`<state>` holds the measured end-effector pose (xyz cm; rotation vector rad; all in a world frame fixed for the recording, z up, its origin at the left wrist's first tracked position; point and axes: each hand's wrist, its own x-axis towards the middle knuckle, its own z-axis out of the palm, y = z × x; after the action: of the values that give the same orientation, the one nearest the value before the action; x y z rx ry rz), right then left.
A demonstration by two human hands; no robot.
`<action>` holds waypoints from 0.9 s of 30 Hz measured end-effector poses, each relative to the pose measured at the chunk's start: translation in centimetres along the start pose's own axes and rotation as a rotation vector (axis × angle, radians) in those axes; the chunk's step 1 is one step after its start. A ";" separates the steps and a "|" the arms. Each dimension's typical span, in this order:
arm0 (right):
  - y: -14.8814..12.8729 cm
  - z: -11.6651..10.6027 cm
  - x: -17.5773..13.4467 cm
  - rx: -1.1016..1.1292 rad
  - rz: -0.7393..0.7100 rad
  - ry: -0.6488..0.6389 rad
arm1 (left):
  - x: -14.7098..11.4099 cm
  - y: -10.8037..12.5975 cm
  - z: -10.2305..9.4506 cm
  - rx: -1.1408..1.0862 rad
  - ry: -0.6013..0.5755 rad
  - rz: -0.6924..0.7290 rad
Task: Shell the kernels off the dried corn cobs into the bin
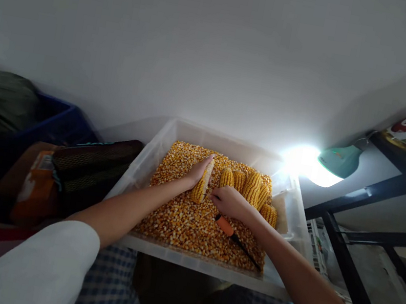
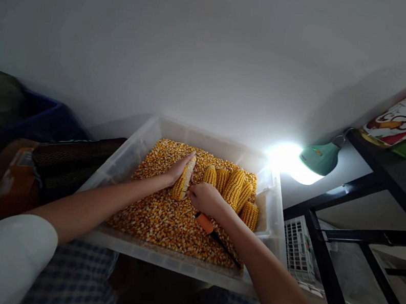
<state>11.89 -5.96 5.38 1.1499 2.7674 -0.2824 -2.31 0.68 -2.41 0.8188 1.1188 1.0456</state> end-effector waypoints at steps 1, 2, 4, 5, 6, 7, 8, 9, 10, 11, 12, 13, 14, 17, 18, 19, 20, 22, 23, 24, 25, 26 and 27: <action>-0.1 -0.1 0.0 0.004 0.002 -0.006 | 0.0 0.0 0.0 0.002 -0.002 0.001; -0.1 -0.2 -0.1 0.007 0.006 -0.011 | 0.0 0.0 0.0 0.003 -0.005 0.003; -0.2 -0.4 -0.1 0.005 0.019 -0.021 | 0.1 0.0 0.0 0.005 -0.004 0.005; -0.1 -0.4 -0.1 0.002 0.024 -0.023 | 0.1 -0.1 0.0 0.008 -0.002 0.005; -0.1 -0.4 -0.1 -0.001 0.026 -0.024 | 0.1 -0.1 0.0 0.015 0.000 0.003; -0.1 -0.4 -0.1 -0.002 0.028 -0.024 | 0.1 -0.1 0.0 0.022 0.001 0.002; 0.0 -0.3 -0.1 -0.002 0.026 -0.024 | 0.1 0.0 0.0 0.029 0.003 0.001; 0.0 -0.2 0.0 -0.001 0.027 -0.022 | 0.0 0.0 0.0 0.031 0.004 0.000; 0.1 0.0 0.1 0.001 0.029 -0.016 | -0.1 0.1 0.1 0.028 0.004 -0.004; 0.1 0.2 0.1 0.003 0.033 -0.009 | -0.2 0.3 0.1 0.020 0.007 -0.010; 0.1 0.5 0.2 0.007 0.040 -0.002 | -0.3 0.4 0.2 0.009 0.012 -0.014; 0.0 0.7 0.3 0.010 0.051 0.004 | -0.5 0.5 0.3 -0.002 0.018 -0.021; 0.0 1.0 0.3 0.014 0.067 0.009 | -0.6 0.6 0.4 -0.009 0.022 -0.027; -0.4 1.8 0.6 0.036 0.105 0.012 | -0.9 0.8 0.6 -0.010 0.040 -0.022; -0.5 2.0 0.6 0.045 0.112 0.014 | -0.9 0.8 0.6 -0.003 0.045 -0.017; -0.6 2.2 0.7 0.055 0.115 0.017 | -0.9 0.8 0.6 0.005 0.047 -0.012; -0.6 2.3 0.7 0.064 0.116 0.021 | -0.9 0.8 0.6 0.010 0.050 -0.003; -0.7 2.4 0.7 0.072 0.119 0.026 | -0.9 0.8 0.6 0.016 0.054 0.010; -0.7 2.4 0.8 0.074 0.114 0.027 | -0.9 0.7 0.6 0.029 0.053 0.011; -0.6 2.3 0.8 0.075 0.106 0.028 | -1.0 0.7 0.6 0.049 0.053 0.013; -0.5 2.2 0.8 0.077 0.093 0.028 | -1.1 0.7 0.7 0.078 0.058 0.018; -0.4 2.2 0.8 0.085 0.076 0.026 | -1.2 0.7 0.7 0.117 0.059 0.029; -0.2 2.1 0.8 0.096 0.055 0.020 | -1.4 0.7 0.8 0.168 0.056 0.048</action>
<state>11.24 -6.00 3.22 1.2545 2.7613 -0.4039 -1.80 -0.45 -1.11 0.9582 1.2523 1.0295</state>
